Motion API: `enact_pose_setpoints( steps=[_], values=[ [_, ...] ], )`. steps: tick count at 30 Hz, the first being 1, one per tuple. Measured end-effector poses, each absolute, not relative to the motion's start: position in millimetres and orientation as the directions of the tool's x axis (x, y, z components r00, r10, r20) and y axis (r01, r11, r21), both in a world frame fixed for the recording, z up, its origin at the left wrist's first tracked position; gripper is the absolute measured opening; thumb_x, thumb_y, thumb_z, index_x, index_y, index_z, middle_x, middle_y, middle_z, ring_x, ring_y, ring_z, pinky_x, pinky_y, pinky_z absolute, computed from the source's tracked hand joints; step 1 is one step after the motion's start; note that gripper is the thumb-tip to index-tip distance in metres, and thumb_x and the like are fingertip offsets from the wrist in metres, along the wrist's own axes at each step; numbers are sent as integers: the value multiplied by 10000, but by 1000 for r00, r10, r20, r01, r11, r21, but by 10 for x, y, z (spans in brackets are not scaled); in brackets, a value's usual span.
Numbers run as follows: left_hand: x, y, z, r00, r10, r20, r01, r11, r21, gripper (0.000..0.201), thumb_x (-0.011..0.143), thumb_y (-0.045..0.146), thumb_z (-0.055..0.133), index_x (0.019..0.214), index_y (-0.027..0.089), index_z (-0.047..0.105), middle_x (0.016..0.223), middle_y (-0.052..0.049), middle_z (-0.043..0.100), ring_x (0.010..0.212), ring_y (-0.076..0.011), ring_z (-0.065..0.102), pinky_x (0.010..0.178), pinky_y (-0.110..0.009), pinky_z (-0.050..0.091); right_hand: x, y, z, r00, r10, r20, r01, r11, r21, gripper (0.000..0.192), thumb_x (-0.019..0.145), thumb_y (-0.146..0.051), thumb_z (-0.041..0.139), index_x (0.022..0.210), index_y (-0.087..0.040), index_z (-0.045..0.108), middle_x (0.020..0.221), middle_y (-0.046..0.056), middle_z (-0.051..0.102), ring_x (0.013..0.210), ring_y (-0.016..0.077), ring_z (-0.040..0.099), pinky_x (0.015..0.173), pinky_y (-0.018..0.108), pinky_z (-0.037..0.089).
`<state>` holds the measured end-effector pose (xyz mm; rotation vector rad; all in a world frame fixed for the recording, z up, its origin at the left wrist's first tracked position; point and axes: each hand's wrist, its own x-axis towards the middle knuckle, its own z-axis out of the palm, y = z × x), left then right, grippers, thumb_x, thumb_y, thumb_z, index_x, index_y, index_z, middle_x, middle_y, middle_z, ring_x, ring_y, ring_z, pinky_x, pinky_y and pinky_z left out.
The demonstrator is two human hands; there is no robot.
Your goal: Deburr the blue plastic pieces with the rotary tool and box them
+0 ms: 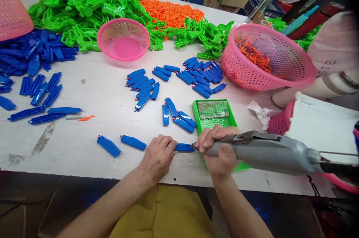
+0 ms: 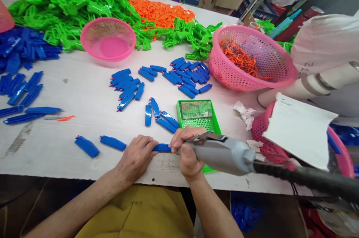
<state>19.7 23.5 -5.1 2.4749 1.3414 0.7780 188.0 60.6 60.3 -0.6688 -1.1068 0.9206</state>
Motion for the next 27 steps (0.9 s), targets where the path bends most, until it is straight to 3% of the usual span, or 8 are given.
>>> enact_pose_setpoints(
  steps=[3,6,10,16,27],
  values=[
    [178,239,-53,439,828,349,705,-558,438,123,1019,181,519,1137,187,556,1037,-77,642,904,-248,568,764,-389,503,2058,670,730,256,850,460,-288,521,-803,185,905,-410,609,886,-226,620,617,-66,531,427,95,492,403,252,436],
    [145,272,-38,449,826,341,687,-563,460,133,1019,181,521,1148,188,554,1039,-74,642,907,-244,573,775,-393,526,2244,765,806,412,764,496,-180,602,-778,202,892,-416,610,852,-218,608,583,-73,518,403,95,474,400,252,413],
    [99,361,-9,469,813,346,671,-583,458,169,1020,167,509,1182,184,554,1053,-79,640,931,-243,583,814,-400,557,2344,886,727,523,727,445,-89,566,-820,189,863,-395,635,832,-220,571,555,-91,494,400,91,470,417,246,421],
    [69,397,7,483,775,408,636,-630,444,231,1011,138,509,1237,163,547,1065,-98,636,939,-246,593,823,-395,576,2292,937,581,512,755,410,-85,520,-850,159,871,-364,633,849,-228,554,555,-95,515,404,91,485,420,251,454],
    [-35,336,7,459,802,383,628,-598,498,322,997,180,565,1316,177,521,1123,-115,635,997,-263,608,851,-417,572,2289,888,537,510,755,411,-80,518,-852,126,874,-332,632,863,-226,564,567,-91,516,415,91,492,422,253,452]
  ],
)
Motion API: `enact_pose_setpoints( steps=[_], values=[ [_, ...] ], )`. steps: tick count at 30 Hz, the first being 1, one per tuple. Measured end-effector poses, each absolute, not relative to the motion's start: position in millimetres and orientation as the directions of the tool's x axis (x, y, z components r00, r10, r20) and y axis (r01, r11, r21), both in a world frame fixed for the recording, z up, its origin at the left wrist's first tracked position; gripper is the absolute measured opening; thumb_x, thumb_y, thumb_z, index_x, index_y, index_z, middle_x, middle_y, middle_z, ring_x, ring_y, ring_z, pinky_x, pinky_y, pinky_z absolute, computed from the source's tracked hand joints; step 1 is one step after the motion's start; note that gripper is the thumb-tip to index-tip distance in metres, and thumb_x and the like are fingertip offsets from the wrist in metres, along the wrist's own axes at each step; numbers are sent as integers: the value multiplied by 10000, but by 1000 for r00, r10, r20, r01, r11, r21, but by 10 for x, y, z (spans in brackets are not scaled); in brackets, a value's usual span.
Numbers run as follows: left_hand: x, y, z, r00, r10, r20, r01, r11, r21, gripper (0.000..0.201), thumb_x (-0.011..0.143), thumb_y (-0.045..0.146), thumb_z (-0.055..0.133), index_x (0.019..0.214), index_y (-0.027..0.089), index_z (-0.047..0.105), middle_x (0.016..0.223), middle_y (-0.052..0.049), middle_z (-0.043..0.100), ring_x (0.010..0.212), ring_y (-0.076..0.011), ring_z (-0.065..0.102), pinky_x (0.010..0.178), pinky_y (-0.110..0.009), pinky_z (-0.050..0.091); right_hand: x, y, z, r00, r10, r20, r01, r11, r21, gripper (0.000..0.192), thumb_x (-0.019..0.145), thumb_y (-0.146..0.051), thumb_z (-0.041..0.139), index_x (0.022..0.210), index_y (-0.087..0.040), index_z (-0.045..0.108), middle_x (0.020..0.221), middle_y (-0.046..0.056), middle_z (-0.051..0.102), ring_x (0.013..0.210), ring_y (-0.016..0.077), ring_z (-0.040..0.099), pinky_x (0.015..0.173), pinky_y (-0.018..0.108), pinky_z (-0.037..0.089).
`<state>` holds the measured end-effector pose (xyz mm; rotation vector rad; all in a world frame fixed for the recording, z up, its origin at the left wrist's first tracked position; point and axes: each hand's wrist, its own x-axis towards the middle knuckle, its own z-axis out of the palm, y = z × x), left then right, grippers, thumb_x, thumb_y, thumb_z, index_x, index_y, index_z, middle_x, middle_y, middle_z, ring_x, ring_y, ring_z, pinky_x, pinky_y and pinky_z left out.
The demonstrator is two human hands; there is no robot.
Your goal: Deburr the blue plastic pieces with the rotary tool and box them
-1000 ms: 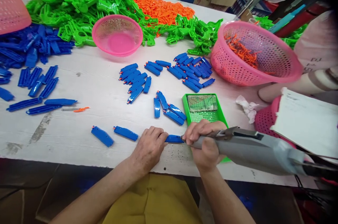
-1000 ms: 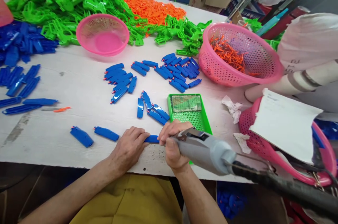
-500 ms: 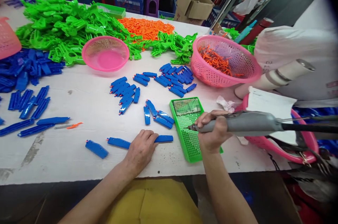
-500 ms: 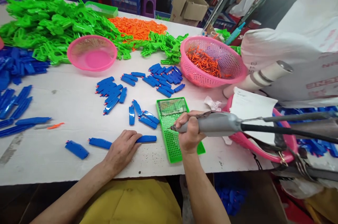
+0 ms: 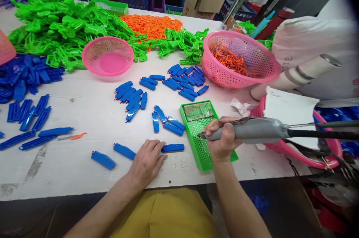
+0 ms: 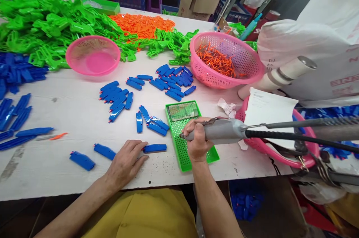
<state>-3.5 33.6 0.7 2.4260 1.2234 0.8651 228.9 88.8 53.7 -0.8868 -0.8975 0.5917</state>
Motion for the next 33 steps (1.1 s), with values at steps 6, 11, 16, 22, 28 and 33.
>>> enact_pose_setpoints(
  steps=[6,11,16,22,28,33],
  values=[
    [-21,357,13,456,811,367,636,-585,503,285,1019,213,546,1302,190,527,1104,-107,646,993,-257,616,842,-421,573,2277,871,559,494,767,410,-81,511,-856,118,859,-317,622,839,-228,549,576,-90,509,421,91,499,417,247,445],
    [-18,375,37,455,815,359,646,-580,496,248,1023,204,535,1271,196,543,1077,-95,645,957,-242,616,818,-399,570,2264,891,559,479,776,411,-72,502,-862,156,854,-335,629,799,-233,523,574,-89,505,411,89,494,407,239,430],
    [-8,385,40,452,814,365,649,-581,491,260,1019,233,553,1276,192,537,1082,-96,644,964,-246,616,809,-394,567,2292,869,609,477,765,432,-56,517,-854,116,871,-334,627,870,-234,567,589,-87,516,438,102,522,437,257,462],
    [14,388,43,462,814,353,660,-581,476,159,1019,200,542,1175,182,567,1035,-79,643,925,-231,596,799,-378,556,2263,737,871,422,774,472,-147,572,-807,168,876,-390,626,866,-222,613,607,-71,546,422,110,507,412,271,437],
    [26,372,29,449,835,319,673,-551,494,123,1016,223,555,1128,195,594,1025,-71,645,915,-230,587,800,-376,539,1946,613,871,276,861,426,-286,497,-819,180,881,-432,656,892,-252,640,611,-62,540,424,110,503,416,274,454],
    [36,365,34,451,838,309,672,-546,500,116,1017,237,550,1106,184,602,1003,-76,638,900,-234,576,786,-379,533,1735,573,767,204,882,425,-296,469,-832,191,893,-444,660,932,-260,630,638,-63,551,455,110,523,451,276,484]
  ],
)
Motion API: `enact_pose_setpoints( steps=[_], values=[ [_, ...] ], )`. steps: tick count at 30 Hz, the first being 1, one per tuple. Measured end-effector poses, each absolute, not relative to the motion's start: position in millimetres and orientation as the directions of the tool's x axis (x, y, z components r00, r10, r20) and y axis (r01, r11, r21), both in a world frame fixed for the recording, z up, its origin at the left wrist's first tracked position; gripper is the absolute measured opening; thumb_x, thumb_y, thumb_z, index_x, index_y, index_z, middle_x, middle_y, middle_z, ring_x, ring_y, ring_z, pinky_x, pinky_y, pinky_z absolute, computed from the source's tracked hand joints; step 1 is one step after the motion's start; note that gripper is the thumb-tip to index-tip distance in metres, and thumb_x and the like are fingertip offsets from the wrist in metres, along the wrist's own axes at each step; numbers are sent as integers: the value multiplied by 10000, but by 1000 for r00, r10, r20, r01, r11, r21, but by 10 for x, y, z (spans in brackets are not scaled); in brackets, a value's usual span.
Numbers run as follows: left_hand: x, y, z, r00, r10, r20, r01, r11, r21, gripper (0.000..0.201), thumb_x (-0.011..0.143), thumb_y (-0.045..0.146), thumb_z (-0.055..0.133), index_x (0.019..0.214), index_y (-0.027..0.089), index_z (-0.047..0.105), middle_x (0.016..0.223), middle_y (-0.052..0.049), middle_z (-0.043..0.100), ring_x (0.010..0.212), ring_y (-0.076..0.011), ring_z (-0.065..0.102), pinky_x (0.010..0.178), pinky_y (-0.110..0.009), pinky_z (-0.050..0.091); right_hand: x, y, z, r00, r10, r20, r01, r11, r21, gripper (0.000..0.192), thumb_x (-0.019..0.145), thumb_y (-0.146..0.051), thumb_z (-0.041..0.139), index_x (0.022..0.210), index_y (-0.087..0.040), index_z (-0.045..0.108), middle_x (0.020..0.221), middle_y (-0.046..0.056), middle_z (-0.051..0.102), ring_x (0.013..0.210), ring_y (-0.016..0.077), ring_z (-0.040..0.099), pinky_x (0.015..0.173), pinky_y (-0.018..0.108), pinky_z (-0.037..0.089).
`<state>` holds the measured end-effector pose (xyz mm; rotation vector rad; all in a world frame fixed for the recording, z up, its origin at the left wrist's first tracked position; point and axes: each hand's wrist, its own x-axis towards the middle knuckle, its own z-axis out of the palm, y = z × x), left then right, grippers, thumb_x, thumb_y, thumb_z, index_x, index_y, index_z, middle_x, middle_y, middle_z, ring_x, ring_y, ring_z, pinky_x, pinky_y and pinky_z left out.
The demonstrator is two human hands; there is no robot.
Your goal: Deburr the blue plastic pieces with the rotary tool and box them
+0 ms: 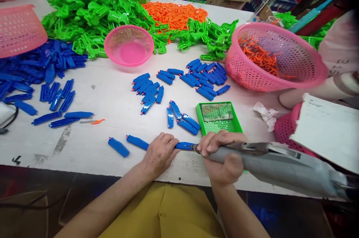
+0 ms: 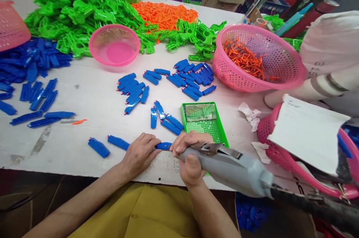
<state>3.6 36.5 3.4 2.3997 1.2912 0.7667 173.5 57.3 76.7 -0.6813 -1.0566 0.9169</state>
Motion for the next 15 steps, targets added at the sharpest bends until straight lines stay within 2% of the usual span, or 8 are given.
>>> enact_pose_setpoints(
  steps=[15],
  values=[
    [60,359,46,445,849,284,678,-527,512,77,1001,199,548,1074,192,573,986,-61,624,891,-231,570,777,-372,522,1547,636,622,193,889,416,-261,455,-851,178,893,-414,658,932,-249,605,645,-77,552,453,97,514,445,268,487]
  ],
)
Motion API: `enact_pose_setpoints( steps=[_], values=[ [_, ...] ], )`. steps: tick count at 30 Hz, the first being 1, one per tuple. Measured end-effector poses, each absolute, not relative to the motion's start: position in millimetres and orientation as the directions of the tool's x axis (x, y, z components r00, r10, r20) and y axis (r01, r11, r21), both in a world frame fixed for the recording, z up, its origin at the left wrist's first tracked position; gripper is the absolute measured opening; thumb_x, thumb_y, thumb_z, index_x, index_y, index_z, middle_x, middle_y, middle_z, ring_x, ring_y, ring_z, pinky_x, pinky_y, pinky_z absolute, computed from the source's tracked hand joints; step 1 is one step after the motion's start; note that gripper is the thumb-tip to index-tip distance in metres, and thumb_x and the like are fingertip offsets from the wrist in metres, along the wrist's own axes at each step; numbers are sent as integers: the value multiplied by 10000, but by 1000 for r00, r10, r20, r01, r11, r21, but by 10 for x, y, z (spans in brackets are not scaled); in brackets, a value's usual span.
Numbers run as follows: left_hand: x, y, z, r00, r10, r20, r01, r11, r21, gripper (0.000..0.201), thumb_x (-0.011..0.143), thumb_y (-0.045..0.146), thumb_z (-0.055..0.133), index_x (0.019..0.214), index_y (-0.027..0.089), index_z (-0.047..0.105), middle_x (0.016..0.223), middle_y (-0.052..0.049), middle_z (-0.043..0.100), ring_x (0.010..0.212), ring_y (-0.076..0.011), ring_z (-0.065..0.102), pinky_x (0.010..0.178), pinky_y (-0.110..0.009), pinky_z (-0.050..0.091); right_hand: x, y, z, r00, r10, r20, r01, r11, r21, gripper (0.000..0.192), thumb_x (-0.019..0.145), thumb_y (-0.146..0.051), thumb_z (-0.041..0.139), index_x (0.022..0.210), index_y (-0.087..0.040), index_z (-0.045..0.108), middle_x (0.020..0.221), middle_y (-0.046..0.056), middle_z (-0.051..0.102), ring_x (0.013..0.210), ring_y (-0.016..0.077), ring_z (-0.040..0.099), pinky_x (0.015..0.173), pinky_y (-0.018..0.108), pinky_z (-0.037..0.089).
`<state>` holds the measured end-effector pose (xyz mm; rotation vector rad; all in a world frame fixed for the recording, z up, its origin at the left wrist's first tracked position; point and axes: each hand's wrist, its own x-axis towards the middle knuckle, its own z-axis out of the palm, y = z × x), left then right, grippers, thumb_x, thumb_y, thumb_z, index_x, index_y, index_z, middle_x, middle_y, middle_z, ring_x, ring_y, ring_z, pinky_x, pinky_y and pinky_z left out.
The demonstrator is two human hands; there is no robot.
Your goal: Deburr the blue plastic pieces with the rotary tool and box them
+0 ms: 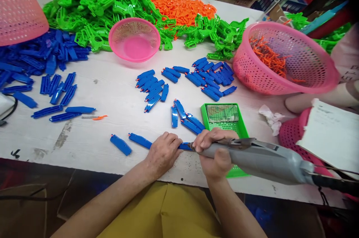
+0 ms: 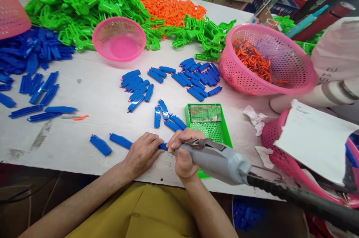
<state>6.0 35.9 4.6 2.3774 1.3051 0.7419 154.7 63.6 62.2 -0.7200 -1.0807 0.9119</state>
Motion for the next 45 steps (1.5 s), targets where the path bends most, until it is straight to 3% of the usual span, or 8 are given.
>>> enact_pose_setpoints(
  steps=[10,16,22,27,33,38,45],
  values=[
    [55,363,4,471,846,250,678,-529,511,67,1021,213,522,989,195,578,946,-55,619,863,-226,561,757,-381,515,1485,680,588,44,874,485,-218,482,-849,195,921,-404,650,865,-256,536,615,-86,514,410,86,474,395,242,472],
    [105,382,-12,496,835,238,724,-550,416,70,971,213,638,957,200,570,923,-48,613,861,-241,555,730,-385,506,1485,679,569,98,897,432,-268,442,-856,139,909,-359,641,888,-248,560,630,-80,543,448,93,499,440,253,474],
    [-202,408,199,615,778,128,745,-627,227,123,899,84,658,911,191,597,962,-60,648,917,-260,567,734,-400,489,1832,655,805,206,871,445,-322,490,-810,181,874,-400,649,892,-221,637,620,-61,562,446,104,519,449,267,461],
    [-600,619,513,654,754,71,723,-649,235,184,879,107,626,1038,200,636,1180,-95,666,1077,-290,575,828,-437,499,2229,704,888,374,798,473,-189,565,-803,174,858,-385,607,835,-214,617,579,-60,546,400,115,491,401,274,421],
    [-447,1206,384,660,742,121,730,-671,132,528,846,-62,467,1268,208,633,1434,-97,606,1307,-318,523,985,-475,501,2367,837,742,612,691,386,-56,525,-849,182,812,-382,612,792,-215,542,526,-92,480,389,99,458,412,253,409],
    [-377,1384,281,682,713,162,704,-700,117,375,942,47,513,1237,229,655,1407,-70,640,1323,-345,520,977,-506,499,2372,832,655,559,733,387,-70,507,-859,166,840,-367,625,831,-224,542,558,-89,499,414,98,487,427,261,444],
    [-383,1219,316,733,669,121,663,-743,94,171,911,65,610,1031,181,648,1110,-75,720,1069,-284,616,832,-407,496,2356,838,614,531,738,416,-62,524,-850,102,864,-305,623,854,-225,559,575,-82,512,427,99,513,423,261,462]
  ],
)
